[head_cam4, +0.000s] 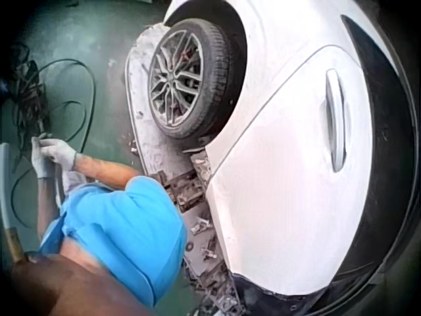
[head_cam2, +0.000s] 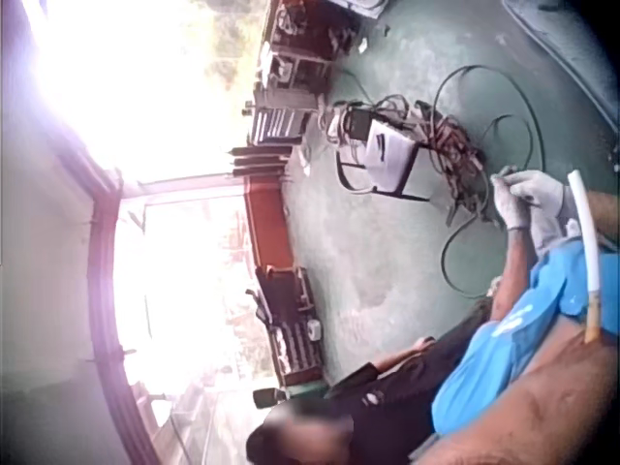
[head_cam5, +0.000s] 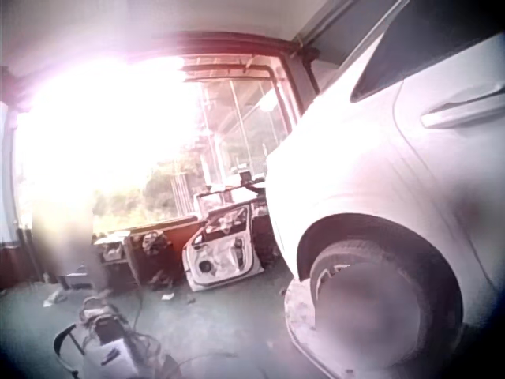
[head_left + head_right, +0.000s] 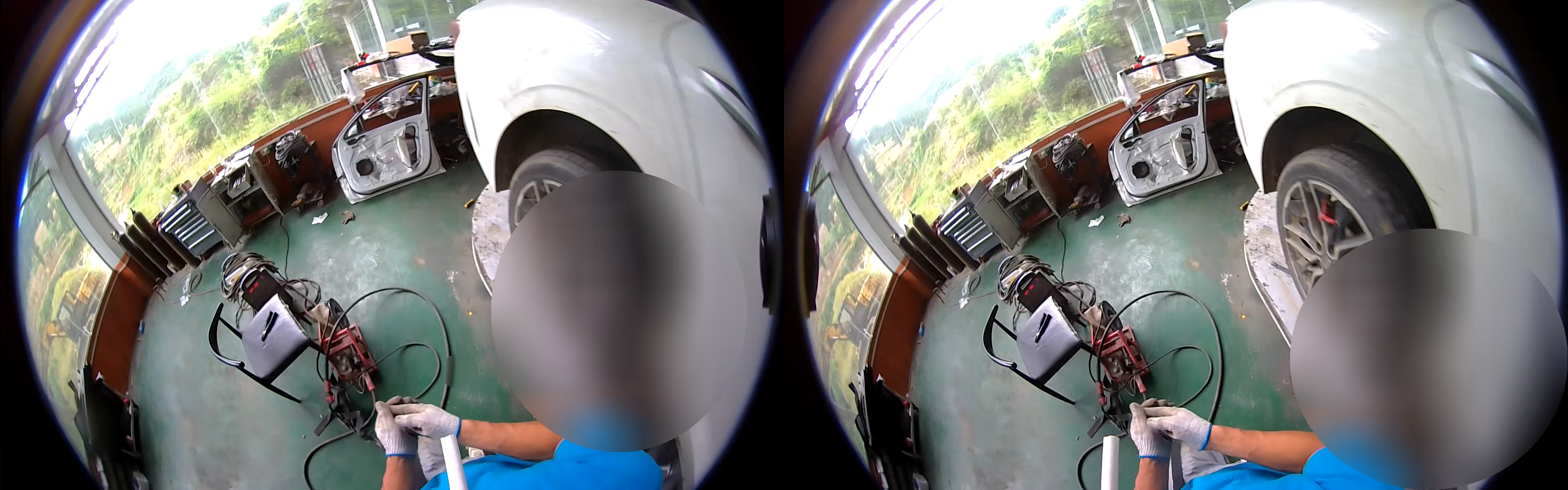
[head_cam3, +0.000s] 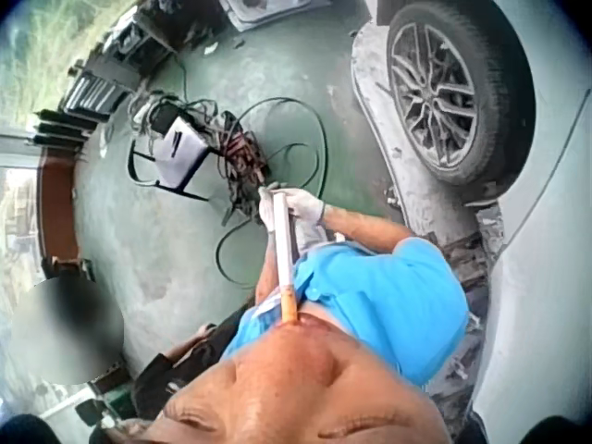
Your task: The person removes a car door from a white sedan using a wrench, then reattaches it and tightens the bolts. Another person is present in the garage. The recorder later smokes a cigarette.
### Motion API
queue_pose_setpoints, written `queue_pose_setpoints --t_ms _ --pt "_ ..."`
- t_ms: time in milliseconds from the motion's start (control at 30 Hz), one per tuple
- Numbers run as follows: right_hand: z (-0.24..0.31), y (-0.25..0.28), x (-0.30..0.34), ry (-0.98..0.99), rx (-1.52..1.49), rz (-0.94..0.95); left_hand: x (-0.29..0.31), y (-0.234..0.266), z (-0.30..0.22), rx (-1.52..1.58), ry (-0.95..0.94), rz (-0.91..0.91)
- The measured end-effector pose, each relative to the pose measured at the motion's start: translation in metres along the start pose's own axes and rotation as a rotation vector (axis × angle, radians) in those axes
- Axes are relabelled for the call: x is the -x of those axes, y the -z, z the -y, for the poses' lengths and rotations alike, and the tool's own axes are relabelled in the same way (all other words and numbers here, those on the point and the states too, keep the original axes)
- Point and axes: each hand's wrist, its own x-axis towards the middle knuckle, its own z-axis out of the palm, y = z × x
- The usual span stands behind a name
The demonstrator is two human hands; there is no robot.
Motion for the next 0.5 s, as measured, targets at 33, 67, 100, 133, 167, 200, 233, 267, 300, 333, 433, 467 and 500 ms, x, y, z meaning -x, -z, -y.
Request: queue_pose_setpoints --t_ms 33,67,100,133,167,200,233,267,300,333,433,467,500 --pt "0.006 0.017 -0.027 0.082 0.095 0.036 -0.031 -0.009 -0.005 -0.02 -0.042 -0.076" --pt "0.011 0.031 -0.061 0.14 0.053 0.082 -0.069 -0.01 -0.005 -0.085 -0.058 -0.12" --pt "0.029 0.033 -0.09 0.196 0.008 0.12 -0.109 -0.009 -0.007 -0.153 -0.066 -0.163" --pt "0.046 0.039 -0.11 0.203 -0.058 0.102 -0.152 -0.011 -0.007 -0.183 -0.07 -0.278" --pt "0.054 0.048 -0.137 0.137 -0.368 0.131 -0.207 -0.006 -0.003 -0.178 0.002 -0.366" --pt "0.077 0.062 -0.154 0.027 -0.364 0.063 -0.255 -0.005 -0.005 -0.212 0.01 -0.389" --pt "0.114 0.069 -0.159 -0.073 -0.369 0.015 -0.299 -0.004 -0.017 -0.258 -0.003 -0.414" --pt "0.145 0.079 -0.171 -0.173 -0.365 -0.019 -0.36 0.017 -0.02 -0.151 -0.055 -0.522" --pt "0.131 0.141 -0.189 -0.306 -0.306 -0.046 -0.41 0.019 -0.033 0.105 0.11 -0.274" --pt "0.166 0.163 -0.19 -0.316 -0.156 -0.053 -0.457 0.042 -0.052 0.268 0.163 -0.146" --pt "0.201 0.265 -0.199 -0.308 0.289 -0.398 -0.571 0.035 -0.108 -0.415 -0.144 -0.07" --pt "0.181 0.314 -0.191 -0.301 0.398 -0.635 -0.567 -0.042 -0.134 -0.668 -0.04 -0.146" --pt "0.152 0.36 -0.189 -0.43 0.636 -0.793 -0.575 -0.082 -0.144 -0.329 0.092 -0.202"
